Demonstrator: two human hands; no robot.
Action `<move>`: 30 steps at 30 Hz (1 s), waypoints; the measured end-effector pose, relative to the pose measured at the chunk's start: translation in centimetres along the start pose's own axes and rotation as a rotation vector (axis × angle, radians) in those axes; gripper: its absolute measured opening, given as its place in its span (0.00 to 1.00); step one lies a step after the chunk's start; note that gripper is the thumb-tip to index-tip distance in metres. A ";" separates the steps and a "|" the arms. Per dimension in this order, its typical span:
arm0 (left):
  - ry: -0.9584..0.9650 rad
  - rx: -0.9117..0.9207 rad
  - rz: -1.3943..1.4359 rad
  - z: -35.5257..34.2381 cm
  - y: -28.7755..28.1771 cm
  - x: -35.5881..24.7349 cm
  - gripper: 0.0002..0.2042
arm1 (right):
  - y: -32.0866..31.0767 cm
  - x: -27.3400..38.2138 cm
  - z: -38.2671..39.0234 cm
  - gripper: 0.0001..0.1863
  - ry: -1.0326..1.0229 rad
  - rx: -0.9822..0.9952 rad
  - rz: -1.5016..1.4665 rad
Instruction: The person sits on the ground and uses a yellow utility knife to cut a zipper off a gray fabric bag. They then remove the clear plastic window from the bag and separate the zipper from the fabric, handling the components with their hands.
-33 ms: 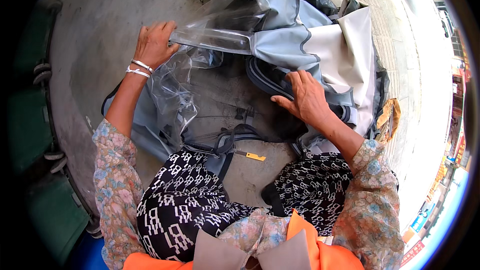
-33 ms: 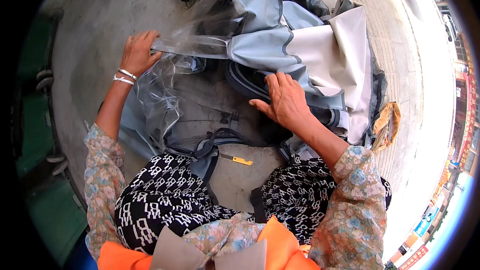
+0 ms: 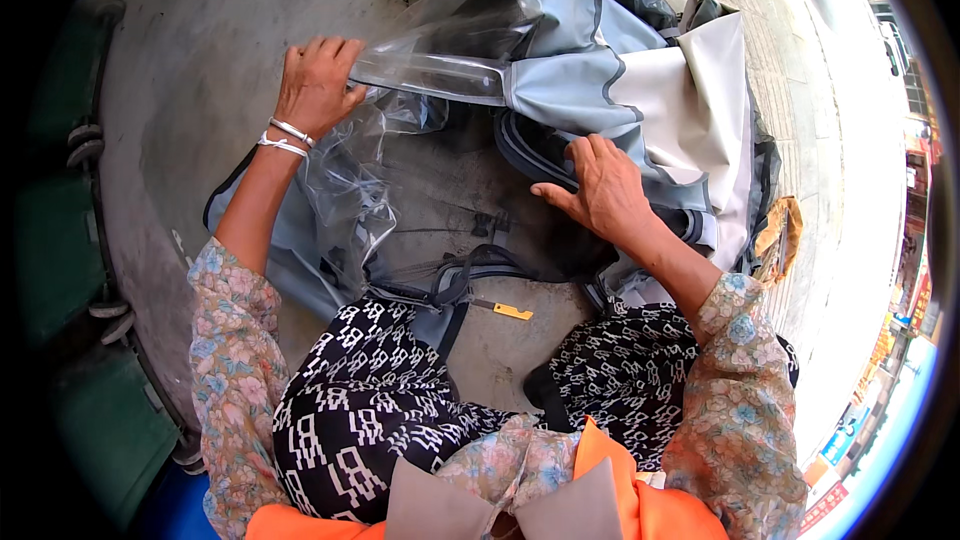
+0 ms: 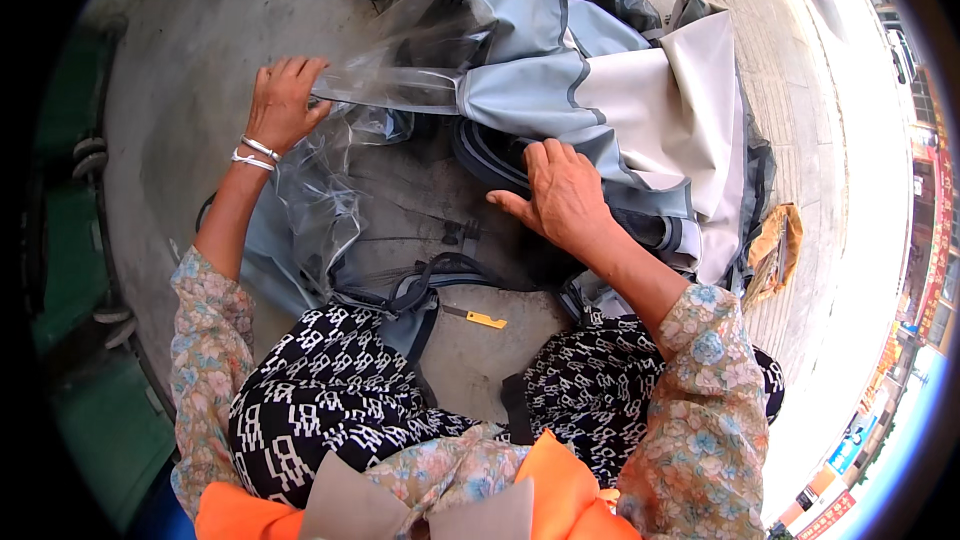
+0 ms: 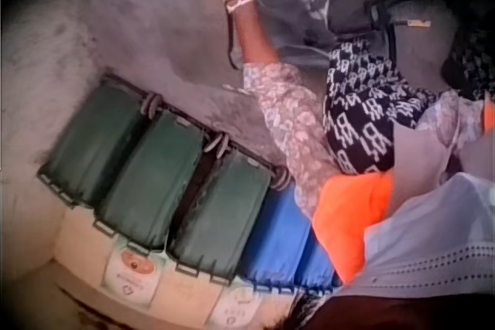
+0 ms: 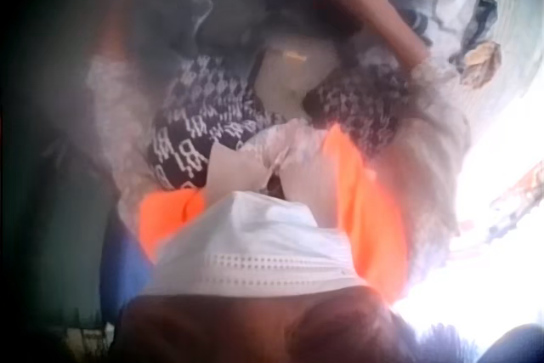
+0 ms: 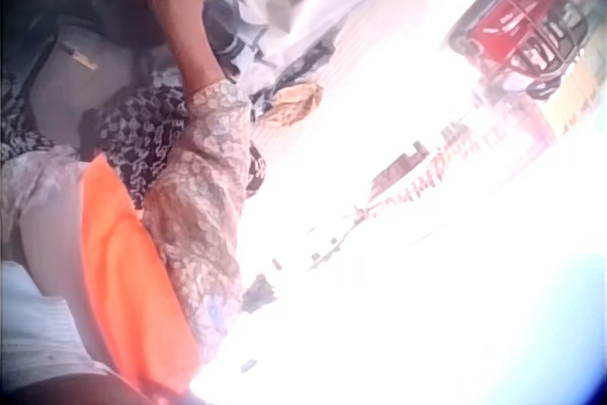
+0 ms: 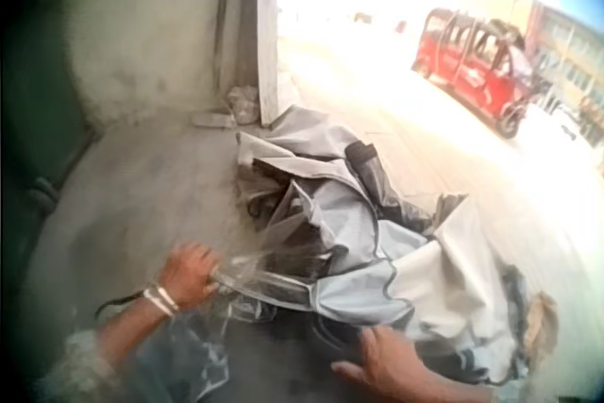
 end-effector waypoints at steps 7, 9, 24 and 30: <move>0.404 -0.447 -0.005 -1.8 2.2 -11.4 0.18 | 3.6 3.6 -6.0 0.19 0.232 -0.157 -0.092; 0.360 -0.269 0.107 -2.7 3.0 -12.1 0.12 | 3.6 2.7 -5.6 0.13 0.295 -0.135 -0.312; 0.404 -0.172 0.403 -2.8 -0.3 -13.7 0.13 | -2.7 -1.9 -5.0 0.31 0.357 -0.340 -0.308; 0.478 -0.051 0.462 0.3 -1.9 -15.5 0.14 | -0.9 -6.1 -5.9 0.25 0.020 -0.268 -0.226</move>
Point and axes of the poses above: each hand's wrist, its own z-axis away from the middle knuckle, its own y-axis out of the palm, x = y × z, the point moved 1 cm from there along -z, towards the middle knuckle, and after that the axes turned 12 degrees about x, right-handed, at the moved point
